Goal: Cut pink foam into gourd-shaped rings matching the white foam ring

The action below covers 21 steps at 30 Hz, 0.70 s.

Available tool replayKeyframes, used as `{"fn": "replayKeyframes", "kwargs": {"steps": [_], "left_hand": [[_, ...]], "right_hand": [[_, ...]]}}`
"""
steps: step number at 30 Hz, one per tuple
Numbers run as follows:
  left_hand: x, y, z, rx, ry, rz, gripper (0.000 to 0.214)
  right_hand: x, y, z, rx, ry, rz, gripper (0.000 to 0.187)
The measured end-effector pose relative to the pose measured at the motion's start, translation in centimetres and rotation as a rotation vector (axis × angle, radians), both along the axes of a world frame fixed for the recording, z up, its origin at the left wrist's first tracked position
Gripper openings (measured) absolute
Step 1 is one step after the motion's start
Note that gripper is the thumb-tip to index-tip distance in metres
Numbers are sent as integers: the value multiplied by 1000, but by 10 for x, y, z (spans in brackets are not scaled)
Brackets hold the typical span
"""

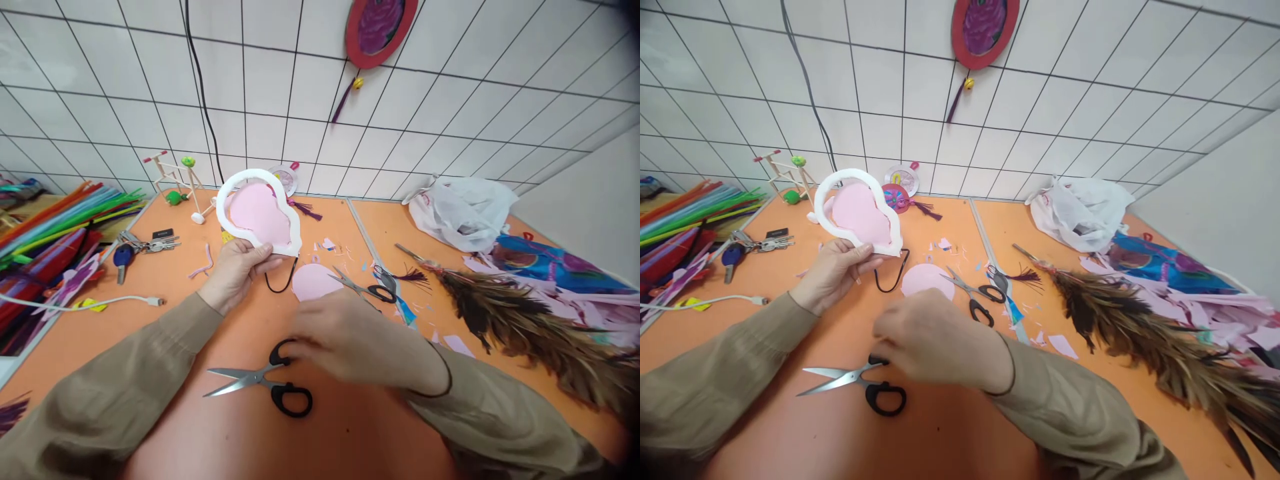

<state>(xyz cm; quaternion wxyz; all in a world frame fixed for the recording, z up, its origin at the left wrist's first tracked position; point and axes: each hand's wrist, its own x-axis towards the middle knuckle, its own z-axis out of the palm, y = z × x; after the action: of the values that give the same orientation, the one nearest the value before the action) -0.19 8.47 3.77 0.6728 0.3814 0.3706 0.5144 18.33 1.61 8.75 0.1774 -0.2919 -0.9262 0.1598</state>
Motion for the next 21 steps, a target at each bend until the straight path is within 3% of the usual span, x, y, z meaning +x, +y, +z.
{"fn": "replayKeyframes", "kwargs": {"steps": [1,4,5,8,10,13,18,21], "left_hand": [[0,0,0,-3,-15,3,18],[1,0,1,-1,-60,-18,16],[1,0,1,2,-70,-32,16],[3,-2,1,11,-74,-77,19],[4,-4,1,18,-64,-101,22],[6,-6,1,20,-46,-129,26],[9,-8,3,-8,-34,-143,27],[9,-9,3,-18,-35,-136,27]], "right_hand": [[1,5,-2,-28,104,-80,19],[11,30,-7,-85,410,-514,11],[15,39,-8,-116,488,-586,13],[21,57,-13,-451,619,-505,43],[19,62,-18,-598,693,-408,53],[15,63,-26,-637,797,-346,51],[11,65,-28,-596,872,-362,17],[10,63,-26,-564,871,-397,12]]}}
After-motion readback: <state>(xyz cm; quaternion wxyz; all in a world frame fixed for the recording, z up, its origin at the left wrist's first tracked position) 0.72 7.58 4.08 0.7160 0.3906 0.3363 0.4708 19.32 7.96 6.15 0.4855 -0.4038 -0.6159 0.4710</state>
